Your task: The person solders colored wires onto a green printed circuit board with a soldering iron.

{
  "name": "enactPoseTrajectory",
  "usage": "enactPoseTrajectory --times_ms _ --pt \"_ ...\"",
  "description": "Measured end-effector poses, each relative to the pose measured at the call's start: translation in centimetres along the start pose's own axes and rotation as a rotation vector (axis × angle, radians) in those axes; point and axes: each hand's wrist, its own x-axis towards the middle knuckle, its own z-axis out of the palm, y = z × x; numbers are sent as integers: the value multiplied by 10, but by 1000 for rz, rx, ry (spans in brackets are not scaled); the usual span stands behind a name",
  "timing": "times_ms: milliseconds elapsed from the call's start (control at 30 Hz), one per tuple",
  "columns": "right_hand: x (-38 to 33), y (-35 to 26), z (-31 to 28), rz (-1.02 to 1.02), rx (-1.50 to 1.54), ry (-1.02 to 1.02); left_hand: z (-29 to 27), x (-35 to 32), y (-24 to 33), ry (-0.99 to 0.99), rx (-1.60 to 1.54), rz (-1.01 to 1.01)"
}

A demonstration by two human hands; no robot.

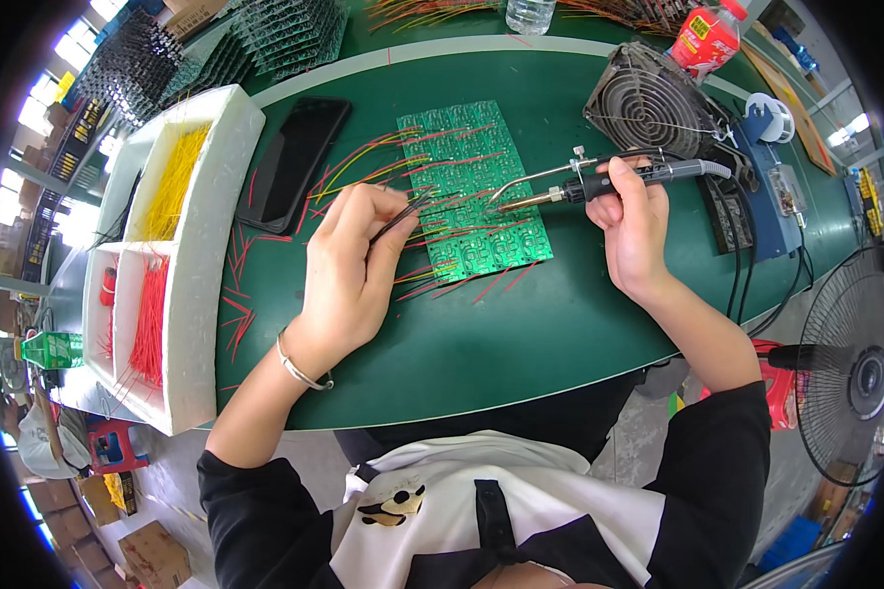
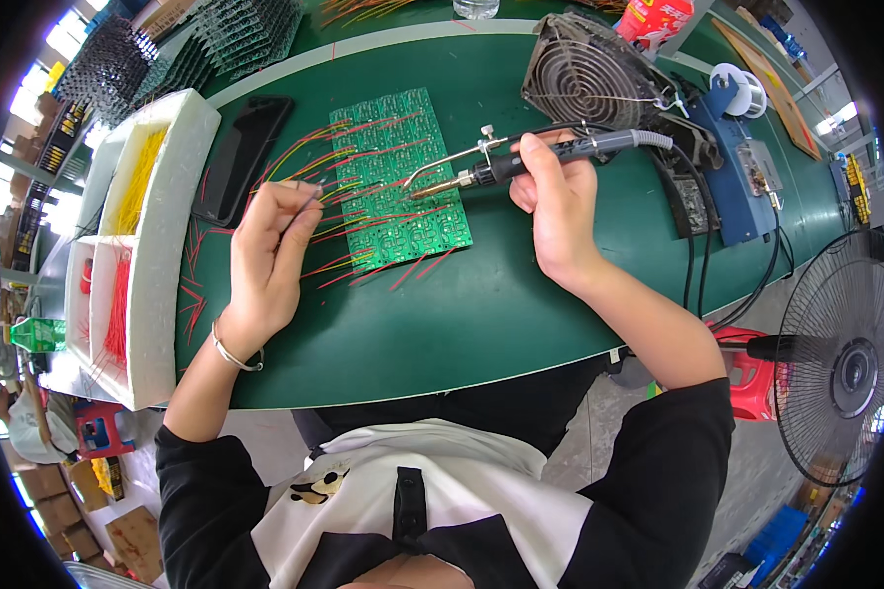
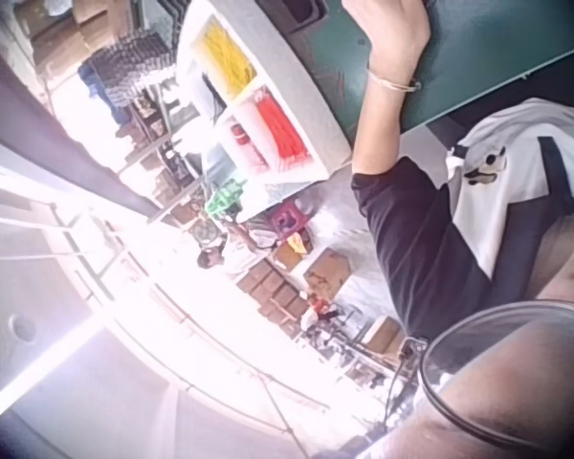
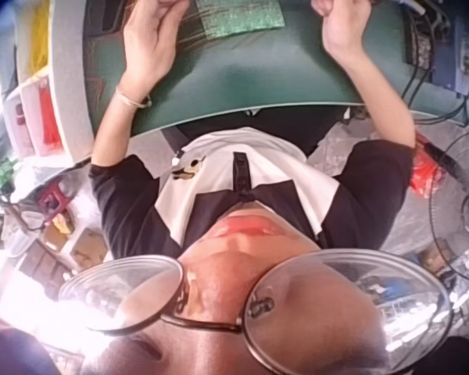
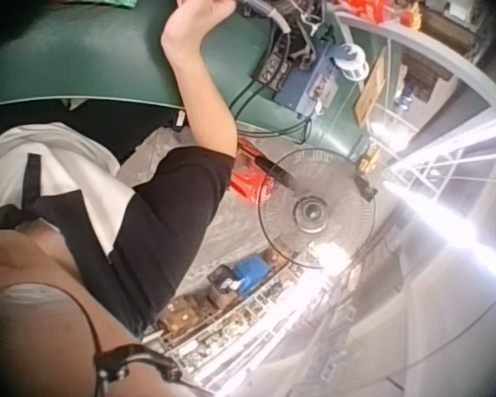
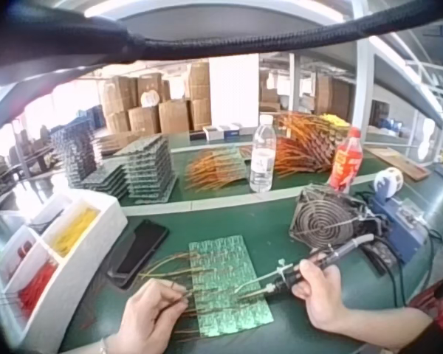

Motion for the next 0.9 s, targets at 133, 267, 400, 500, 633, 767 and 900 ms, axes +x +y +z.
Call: enactPoseTrajectory --times_ms 133,267,400,500,633,767,900 --pt "0 -1 -1 3 -10 -10 -14 7 11 61 184 257" --pt "0 0 0 -1 -5 0 -27 8 17 124 337 309" --pt "2 -1 1 14 -5 -5 -36 9 27 212 626 364" --pt "1 1 -1 11 3 -9 -47 14 25 288 829 361" --pt "1 2 -1 -14 14 -4 -58 20 28 309 983 454" --pt "2 3 -1 -7 17 -2 -35 10 7 -2 308 259" --pt "2 1 2 -17 38 -18 -7 6 -7 -175 221 198"
